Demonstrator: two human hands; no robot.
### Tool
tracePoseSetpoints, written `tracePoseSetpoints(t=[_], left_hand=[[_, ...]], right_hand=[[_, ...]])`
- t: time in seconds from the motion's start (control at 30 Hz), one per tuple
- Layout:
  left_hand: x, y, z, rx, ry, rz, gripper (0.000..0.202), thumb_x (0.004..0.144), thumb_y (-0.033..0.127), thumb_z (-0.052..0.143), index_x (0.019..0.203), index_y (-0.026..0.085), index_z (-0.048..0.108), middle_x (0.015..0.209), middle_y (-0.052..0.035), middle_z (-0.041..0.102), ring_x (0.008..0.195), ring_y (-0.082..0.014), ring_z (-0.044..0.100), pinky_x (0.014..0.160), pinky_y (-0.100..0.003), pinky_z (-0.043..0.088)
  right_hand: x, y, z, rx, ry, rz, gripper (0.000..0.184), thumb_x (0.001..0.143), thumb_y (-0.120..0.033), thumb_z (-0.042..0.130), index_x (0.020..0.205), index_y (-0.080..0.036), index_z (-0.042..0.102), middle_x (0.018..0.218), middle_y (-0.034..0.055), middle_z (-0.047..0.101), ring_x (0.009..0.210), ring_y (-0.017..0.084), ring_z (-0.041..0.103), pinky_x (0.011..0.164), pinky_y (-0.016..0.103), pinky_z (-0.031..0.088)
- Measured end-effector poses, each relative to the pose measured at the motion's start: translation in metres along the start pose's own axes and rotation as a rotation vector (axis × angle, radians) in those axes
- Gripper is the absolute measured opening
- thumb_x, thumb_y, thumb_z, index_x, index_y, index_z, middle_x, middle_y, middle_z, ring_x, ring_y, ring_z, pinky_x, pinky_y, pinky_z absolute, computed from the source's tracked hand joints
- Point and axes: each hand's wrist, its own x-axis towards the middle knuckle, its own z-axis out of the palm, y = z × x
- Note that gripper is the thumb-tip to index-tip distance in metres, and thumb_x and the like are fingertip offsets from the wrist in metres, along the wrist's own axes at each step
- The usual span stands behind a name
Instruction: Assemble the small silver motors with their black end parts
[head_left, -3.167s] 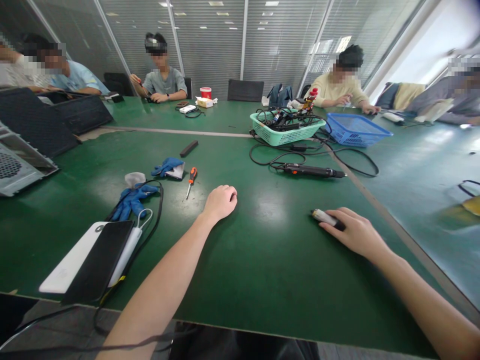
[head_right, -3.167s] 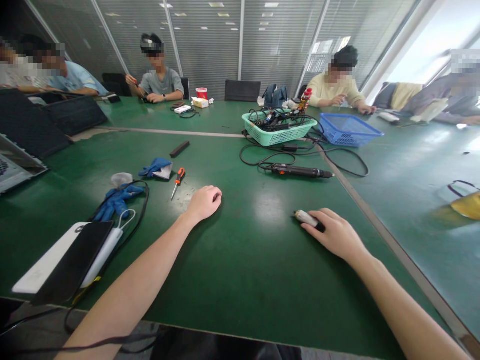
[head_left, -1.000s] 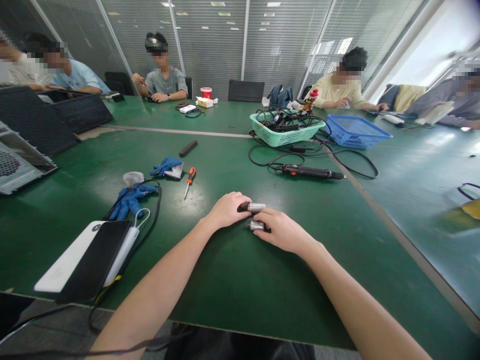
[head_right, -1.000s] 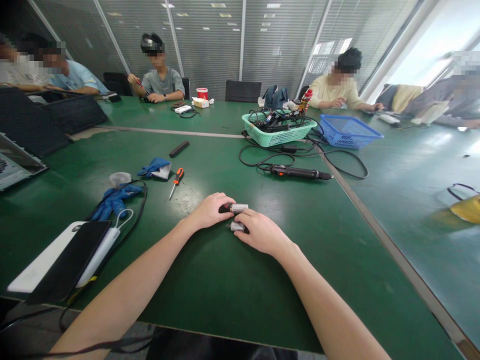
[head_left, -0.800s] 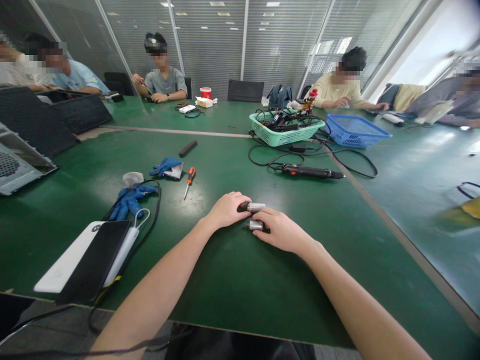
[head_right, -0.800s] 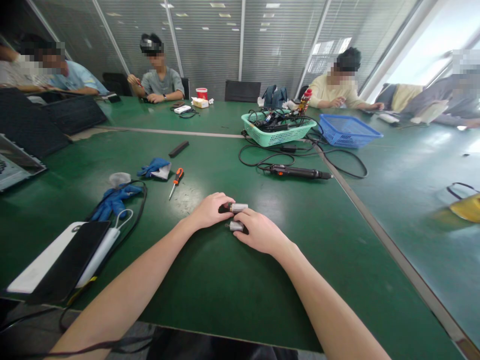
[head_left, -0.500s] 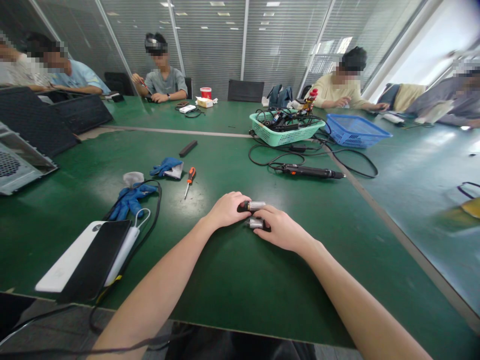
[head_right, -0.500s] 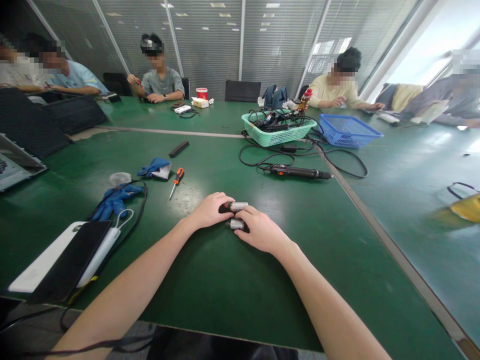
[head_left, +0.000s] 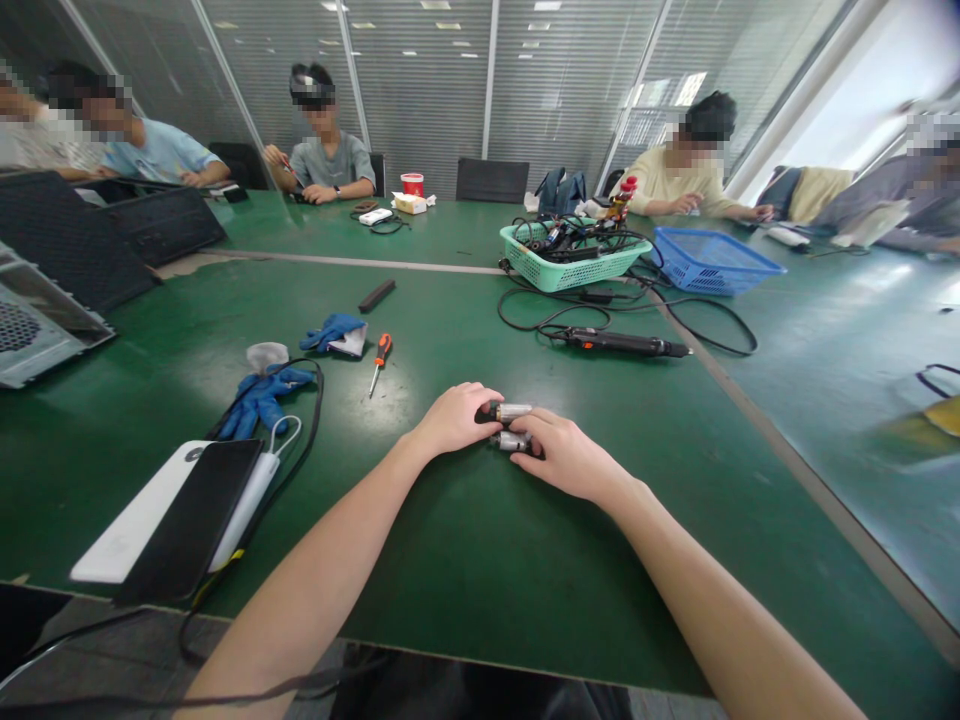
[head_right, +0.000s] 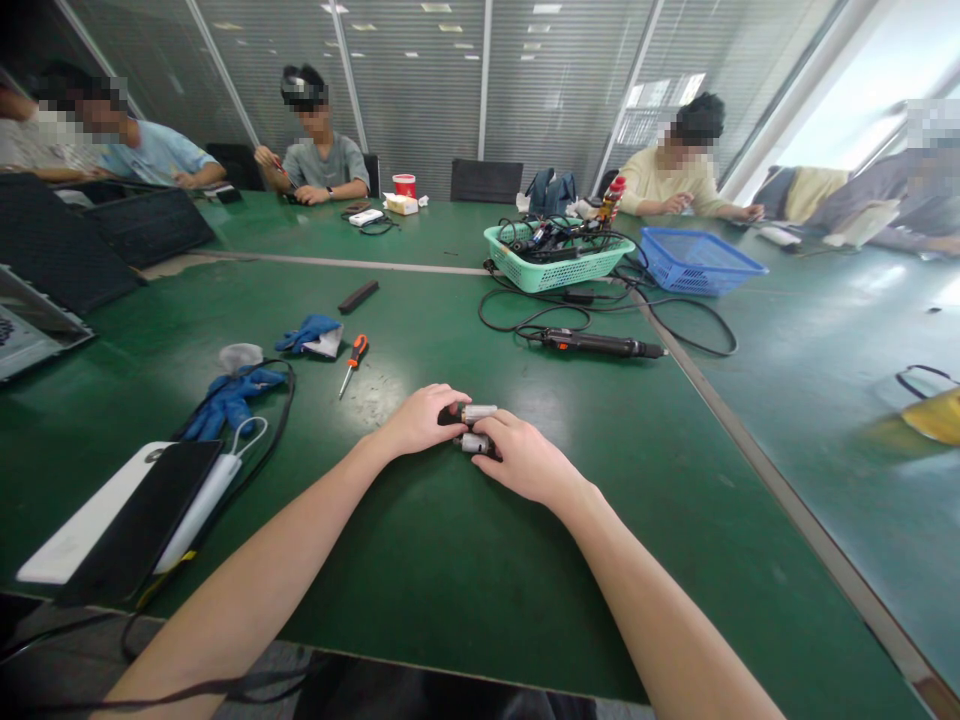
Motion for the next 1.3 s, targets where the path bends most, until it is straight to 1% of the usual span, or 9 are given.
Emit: tracePoseSetpoints(t=[0.2,0.27,0.43,0.6,0.77,1.0,1.13,1.2,1.3], left_hand=[[-0.001,-0.003,0.001,-0.013,0.007,-0.004,0.042,0.084,0.04,0.073,0.121,0.023,0.066,0.098,-0.0037,0.067,0.096,-0.0224,0.062,0.088,-0.035,0.049],[-0.001,-0.002,0.001,-0.017,0.005,0.002,0.041,0.084,0.04,0.073,0.12,0.022,0.066,0.097,-0.0035,0.067,0.095,-0.0222,0.061,0.087,-0.035,0.048],[0.0,0.0,-0.002,-0.033,-0.003,0.005,0.041,0.084,0.043,0.074,0.118,0.023,0.067,0.097,-0.0036,0.067,0.094,-0.0222,0.062,0.086,-0.034,0.048],[0.0,0.001,-0.004,-0.03,-0.009,0.009,0.041,0.083,0.041,0.075,0.119,0.023,0.067,0.098,-0.004,0.067,0.095,-0.0222,0.062,0.087,-0.035,0.048],[-0.001,0.002,-0.006,-0.022,-0.02,0.016,0.041,0.083,0.041,0.075,0.119,0.024,0.068,0.1,-0.0048,0.067,0.096,-0.0229,0.062,0.088,-0.036,0.049],[-0.001,0.002,-0.007,-0.029,-0.022,0.029,0.04,0.083,0.041,0.074,0.119,0.024,0.068,0.101,-0.0049,0.066,0.097,-0.0228,0.061,0.09,-0.036,0.049],[-0.002,0.002,-0.007,-0.058,-0.022,0.036,0.039,0.083,0.038,0.072,0.119,0.023,0.067,0.098,-0.0049,0.067,0.097,-0.0229,0.062,0.091,-0.037,0.049],[-0.002,0.002,-0.007,-0.078,-0.006,0.035,0.035,0.085,0.036,0.069,0.117,0.022,0.067,0.096,-0.0045,0.067,0.095,-0.0221,0.062,0.089,-0.036,0.049],[-0.003,0.002,-0.006,-0.125,0.046,-0.011,0.029,0.087,0.033,0.064,0.114,0.021,0.066,0.091,-0.0025,0.067,0.085,-0.0186,0.062,0.079,-0.032,0.049]], right_hand=[[0.0,0.001,0.002,-0.036,0.021,-0.005,0.016,0.091,-0.022,0.065,0.107,-0.022,0.064,0.112,0.0071,0.063,0.088,0.018,0.062,0.081,0.033,0.05],[0.0,0.0,0.003,-0.054,0.027,-0.005,0.011,0.09,-0.021,0.063,0.101,-0.022,0.063,0.107,0.0064,0.064,0.087,0.018,0.061,0.08,0.032,0.049],[-0.001,-0.004,-0.002,-0.063,-0.026,-0.018,0.005,0.087,-0.02,0.063,0.091,-0.021,0.062,0.091,0.0041,0.065,0.077,0.017,0.058,0.07,0.029,0.045],[-0.001,-0.007,-0.009,-0.057,-0.059,-0.027,0.007,0.087,-0.021,0.063,0.094,-0.021,0.063,0.095,0.0052,0.066,0.078,0.017,0.059,0.071,0.03,0.045],[-0.002,-0.007,-0.01,-0.054,-0.064,-0.013,0.014,0.088,-0.025,0.066,0.101,-0.021,0.064,0.099,0.0055,0.066,0.082,0.019,0.061,0.074,0.031,0.046],[-0.002,-0.006,-0.011,-0.052,-0.072,-0.005,0.016,0.088,-0.03,0.068,0.101,-0.022,0.064,0.101,0.0054,0.066,0.083,0.019,0.061,0.073,0.031,0.045],[-0.002,-0.006,-0.012,-0.055,-0.067,-0.013,0.015,0.087,-0.031,0.069,0.098,-0.022,0.063,0.098,0.0048,0.066,0.082,0.019,0.06,0.072,0.031,0.044],[-0.003,-0.006,-0.014,-0.063,-0.06,-0.018,0.015,0.088,-0.033,0.068,0.096,-0.022,0.061,0.097,0.0047,0.065,0.08,0.018,0.059,0.07,0.03,0.043],[-0.005,-0.004,-0.016,-0.083,-0.013,-0.022,0.017,0.091,-0.037,0.066,0.093,-0.022,0.059,0.094,0.0042,0.063,0.074,0.016,0.056,0.067,0.03,0.042]])
